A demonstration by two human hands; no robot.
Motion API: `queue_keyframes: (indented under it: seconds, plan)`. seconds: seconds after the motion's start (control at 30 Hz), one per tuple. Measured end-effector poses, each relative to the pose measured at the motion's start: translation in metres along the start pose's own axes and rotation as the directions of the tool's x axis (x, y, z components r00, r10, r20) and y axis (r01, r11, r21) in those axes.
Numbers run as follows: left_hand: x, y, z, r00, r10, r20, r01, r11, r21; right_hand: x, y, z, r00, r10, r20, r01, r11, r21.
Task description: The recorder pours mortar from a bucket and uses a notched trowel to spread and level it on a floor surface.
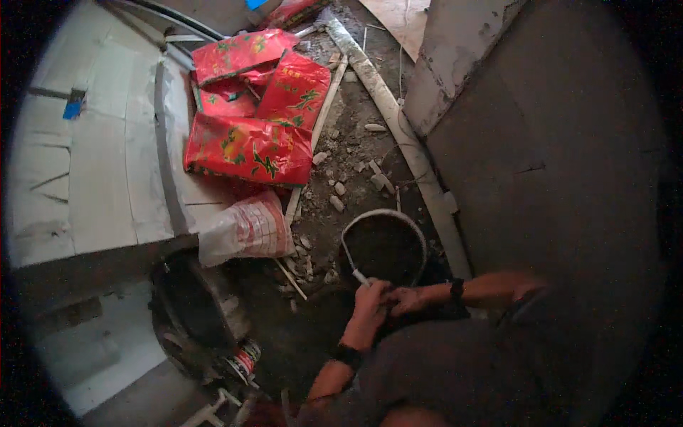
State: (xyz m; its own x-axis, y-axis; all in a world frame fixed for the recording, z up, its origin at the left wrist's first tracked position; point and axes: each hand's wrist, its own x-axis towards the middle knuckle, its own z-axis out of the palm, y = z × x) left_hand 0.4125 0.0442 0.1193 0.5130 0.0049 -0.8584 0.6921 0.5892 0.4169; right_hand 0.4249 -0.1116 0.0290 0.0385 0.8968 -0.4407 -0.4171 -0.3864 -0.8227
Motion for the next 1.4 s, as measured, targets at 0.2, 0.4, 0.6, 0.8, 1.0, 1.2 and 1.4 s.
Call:
queue_keyframes:
  seconds: [0.2,0.4,0.6,0.8,1.0,1.2,1.4]
  plan:
    - [0.073,0.107,0.069,0.969,-0.222,0.107,0.191,0.951,0.244,-0.007,-0.068,-0.084,0.931,0.05,-0.362,-0.089,0.992,-0.093]
    - [0.162,0.206,0.068,0.844,-0.28,0.457,0.056,0.895,0.443,0.054,-0.118,-0.142,0.722,0.057,-0.689,-0.161,0.983,-0.087]
    - [0.238,0.339,0.101,0.75,-0.538,0.385,0.403,0.833,0.379,0.102,-0.225,-0.236,0.606,0.163,-0.779,-0.115,0.986,0.117]
    - [0.251,0.451,0.085,0.853,-0.422,0.306,0.437,0.899,0.02,0.155,-0.343,-0.305,0.719,0.105,-0.687,-0.15,0.989,-0.006]
    - [0.246,0.512,0.065,0.959,-0.272,0.077,0.28,0.952,-0.123,0.211,-0.371,-0.354,0.852,0.014,-0.523,-0.117,0.979,-0.165]
    - [0.261,0.549,0.059,0.986,-0.167,-0.014,0.158,0.956,-0.246,0.244,-0.403,-0.415,0.961,-0.001,-0.276,-0.114,0.91,-0.398]
    - [0.308,0.573,0.08,0.994,-0.098,-0.057,0.066,0.909,-0.412,0.26,-0.409,-0.511,0.983,-0.129,0.128,0.18,0.774,-0.607]
